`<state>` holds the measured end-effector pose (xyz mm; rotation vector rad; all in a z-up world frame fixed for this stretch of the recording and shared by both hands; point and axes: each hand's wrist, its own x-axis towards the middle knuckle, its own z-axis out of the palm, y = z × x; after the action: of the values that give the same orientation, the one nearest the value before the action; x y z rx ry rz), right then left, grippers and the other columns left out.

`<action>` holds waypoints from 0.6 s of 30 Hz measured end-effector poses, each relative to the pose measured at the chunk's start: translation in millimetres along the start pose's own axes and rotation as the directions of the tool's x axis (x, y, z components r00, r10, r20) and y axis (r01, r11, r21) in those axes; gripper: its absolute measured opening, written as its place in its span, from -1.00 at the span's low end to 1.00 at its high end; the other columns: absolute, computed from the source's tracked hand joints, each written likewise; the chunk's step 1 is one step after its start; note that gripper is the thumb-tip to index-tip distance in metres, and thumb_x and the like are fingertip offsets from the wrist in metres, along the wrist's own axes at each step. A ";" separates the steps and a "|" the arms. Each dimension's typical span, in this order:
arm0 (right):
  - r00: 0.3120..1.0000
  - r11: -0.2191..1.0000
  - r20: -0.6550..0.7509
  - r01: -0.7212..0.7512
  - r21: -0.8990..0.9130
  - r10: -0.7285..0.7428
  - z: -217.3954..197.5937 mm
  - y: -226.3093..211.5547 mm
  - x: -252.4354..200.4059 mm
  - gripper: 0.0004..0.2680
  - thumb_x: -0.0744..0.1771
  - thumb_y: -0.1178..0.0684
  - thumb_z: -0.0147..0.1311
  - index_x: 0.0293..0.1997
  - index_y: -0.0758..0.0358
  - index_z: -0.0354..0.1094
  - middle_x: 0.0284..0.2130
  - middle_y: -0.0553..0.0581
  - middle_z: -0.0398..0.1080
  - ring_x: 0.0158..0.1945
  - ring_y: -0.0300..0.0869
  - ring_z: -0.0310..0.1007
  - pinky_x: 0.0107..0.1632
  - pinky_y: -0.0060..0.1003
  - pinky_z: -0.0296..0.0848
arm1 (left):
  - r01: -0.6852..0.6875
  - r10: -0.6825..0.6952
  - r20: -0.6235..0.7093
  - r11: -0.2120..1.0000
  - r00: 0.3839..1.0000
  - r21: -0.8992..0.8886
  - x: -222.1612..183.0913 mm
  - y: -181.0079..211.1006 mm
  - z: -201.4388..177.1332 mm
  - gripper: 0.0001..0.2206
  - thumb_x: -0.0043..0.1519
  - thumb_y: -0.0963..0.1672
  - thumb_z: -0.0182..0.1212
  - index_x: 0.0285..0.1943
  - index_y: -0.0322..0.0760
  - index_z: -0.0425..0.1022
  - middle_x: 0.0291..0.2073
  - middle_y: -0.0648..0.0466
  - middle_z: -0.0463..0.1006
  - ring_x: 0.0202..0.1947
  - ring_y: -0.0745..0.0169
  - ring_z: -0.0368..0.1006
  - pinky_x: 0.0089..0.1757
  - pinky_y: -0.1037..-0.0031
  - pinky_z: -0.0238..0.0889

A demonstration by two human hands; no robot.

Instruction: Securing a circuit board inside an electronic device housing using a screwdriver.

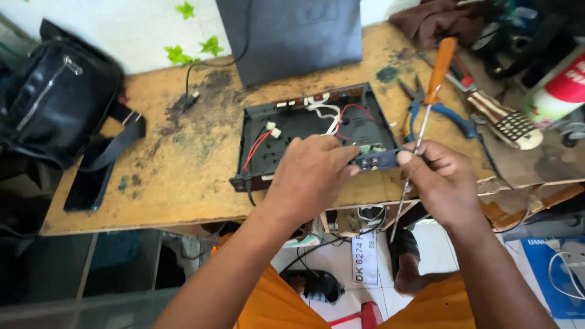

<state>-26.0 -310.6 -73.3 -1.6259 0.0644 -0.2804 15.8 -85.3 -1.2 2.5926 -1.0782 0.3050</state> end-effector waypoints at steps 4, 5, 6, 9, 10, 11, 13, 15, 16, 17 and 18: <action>0.996 0.995 -0.070 0.069 0.071 -0.064 -1.6 -2.9 -8.4 -0.94 0.39 0.20 0.17 -0.21 0.37 0.45 -0.62 0.20 0.38 -0.54 -0.24 0.42 -0.40 -0.29 0.58 | -0.085 0.077 -0.105 0.994 0.991 -0.071 -2.2 -12.3 1.9 -0.76 0.21 -0.15 0.27 0.06 -0.09 0.62 -0.25 0.01 0.58 -0.24 -0.11 0.53 -0.27 0.19 0.27; 0.998 1.000 -0.054 0.021 -0.021 -0.022 -2.1 -16.3 -13.7 -0.89 0.39 0.15 0.12 -0.02 0.33 0.45 -0.53 0.16 0.39 -0.48 -0.22 0.39 -0.38 -0.32 0.51 | -0.101 0.098 -0.061 0.994 0.993 -0.042 0.8 -12.1 -5.7 -0.76 0.24 -0.13 0.27 0.08 -0.12 0.63 -0.31 0.00 0.57 -0.31 -0.11 0.49 -0.37 0.13 0.22; 0.999 0.993 -0.041 -0.026 -0.113 0.022 -2.5 -29.6 -19.0 -0.77 0.39 0.11 0.07 0.17 0.29 0.45 -0.44 0.12 0.40 -0.42 -0.20 0.35 -0.36 -0.34 0.43 | -0.116 0.116 -0.015 0.993 0.993 -0.015 3.8 -11.9 -13.2 -0.76 0.27 -0.12 0.26 0.10 -0.16 0.63 -0.36 -0.01 0.56 -0.39 -0.10 0.46 -0.47 0.07 0.17; 0.979 0.972 -0.199 -0.015 -0.234 -0.033 1.8 -62.3 -44.1 -0.78 0.42 0.11 0.05 0.18 0.26 0.47 -0.56 0.10 0.38 -0.49 -0.23 0.36 -0.32 -0.36 0.41 | -0.083 0.082 -0.016 0.988 0.997 -0.127 4.7 -14.5 -24.4 -0.73 0.31 -0.11 0.15 0.13 -0.21 0.60 -0.18 -0.06 0.61 -0.19 -0.20 0.51 -0.31 0.01 0.25; 0.979 0.971 -0.200 -0.007 -0.239 -0.042 -1.5 -61.0 -54.7 -0.78 0.42 0.11 0.05 0.18 0.26 0.47 -0.56 0.10 0.38 -0.49 -0.23 0.36 -0.32 -0.36 0.41 | -0.087 0.085 -0.025 0.988 0.996 -0.126 6.9 -15.5 -25.3 -0.73 0.31 -0.11 0.15 0.13 -0.21 0.60 -0.18 -0.06 0.61 -0.19 -0.20 0.51 -0.31 0.01 0.25; 0.966 0.974 -0.231 0.062 -0.220 -0.114 -4.9 -59.3 -65.1 -0.84 0.42 0.17 0.05 0.10 0.32 0.43 -0.50 0.16 0.42 -0.44 -0.19 0.42 -0.28 -0.32 0.48 | -0.072 0.071 -0.016 0.989 0.997 -0.131 9.3 -16.6 -26.1 -0.73 0.30 -0.10 0.18 0.13 -0.20 0.62 -0.20 -0.03 0.61 -0.22 -0.13 0.52 -0.31 0.05 0.25; 0.947 0.969 -0.262 0.132 -0.209 -0.186 -7.0 -68.3 -85.5 -0.91 0.42 0.23 0.05 0.01 0.39 0.39 -0.45 0.22 0.46 -0.39 -0.14 0.48 -0.24 -0.29 0.55 | -0.058 0.057 -0.010 0.988 0.998 -0.140 11.6 -16.1 -29.7 -0.73 0.29 -0.10 0.21 0.12 -0.19 0.64 -0.21 0.00 0.61 -0.24 -0.06 0.52 -0.32 0.09 0.26; 0.901 0.950 -0.376 0.104 -0.295 -0.215 -3.8 -89.1 -102.3 -0.94 0.48 0.28 -0.01 -0.01 0.47 0.37 -0.32 0.32 0.49 -0.27 -0.04 0.55 -0.16 -0.26 0.52 | -0.020 0.032 0.064 0.984 0.997 -0.178 14.2 -14.6 -36.1 -0.76 0.31 -0.10 0.15 0.10 -0.11 0.63 -0.27 0.07 0.56 -0.27 -0.04 0.51 -0.31 0.12 0.19; 0.900 0.948 -0.377 0.104 -0.300 -0.217 -0.2 -93.8 -106.8 -0.94 0.48 0.28 -0.01 -0.01 0.47 0.37 -0.32 0.32 0.49 -0.27 -0.04 0.55 -0.16 -0.26 0.52 | -0.023 0.035 0.061 0.983 0.998 -0.183 15.7 -16.3 -34.0 -0.76 0.31 -0.10 0.15 0.10 -0.11 0.63 -0.27 0.07 0.56 -0.27 -0.04 0.51 -0.31 0.12 0.19; 0.872 0.943 -0.392 0.197 -0.268 -0.294 3.3 -98.3 -111.4 -0.94 0.50 0.27 -0.07 0.02 0.48 0.30 -0.22 0.36 0.46 -0.21 0.02 0.58 -0.11 -0.22 0.59 | -0.053 0.063 0.049 0.981 0.997 -0.189 17.2 -17.9 -31.8 -0.79 0.30 -0.12 0.15 0.03 -0.15 0.64 -0.29 0.04 0.55 -0.29 -0.07 0.50 -0.35 0.10 0.21; 0.836 0.927 -0.407 0.293 -0.234 -0.368 6.9 -102.6 -114.7 -0.94 0.53 0.27 -0.12 0.05 0.49 0.24 -0.12 0.40 0.44 -0.15 0.09 0.61 -0.06 -0.19 0.66 | -0.080 0.088 0.035 0.979 0.996 -0.190 18.7 -20.0 -30.4 -0.82 0.29 -0.14 0.14 -0.03 -0.19 0.64 -0.31 0.01 0.54 -0.31 -0.11 0.50 -0.39 0.08 0.22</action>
<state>-148.5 -271.7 11.5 -1.7031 0.1579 -0.9409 40.8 -73.1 28.7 2.4012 -1.1734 0.1578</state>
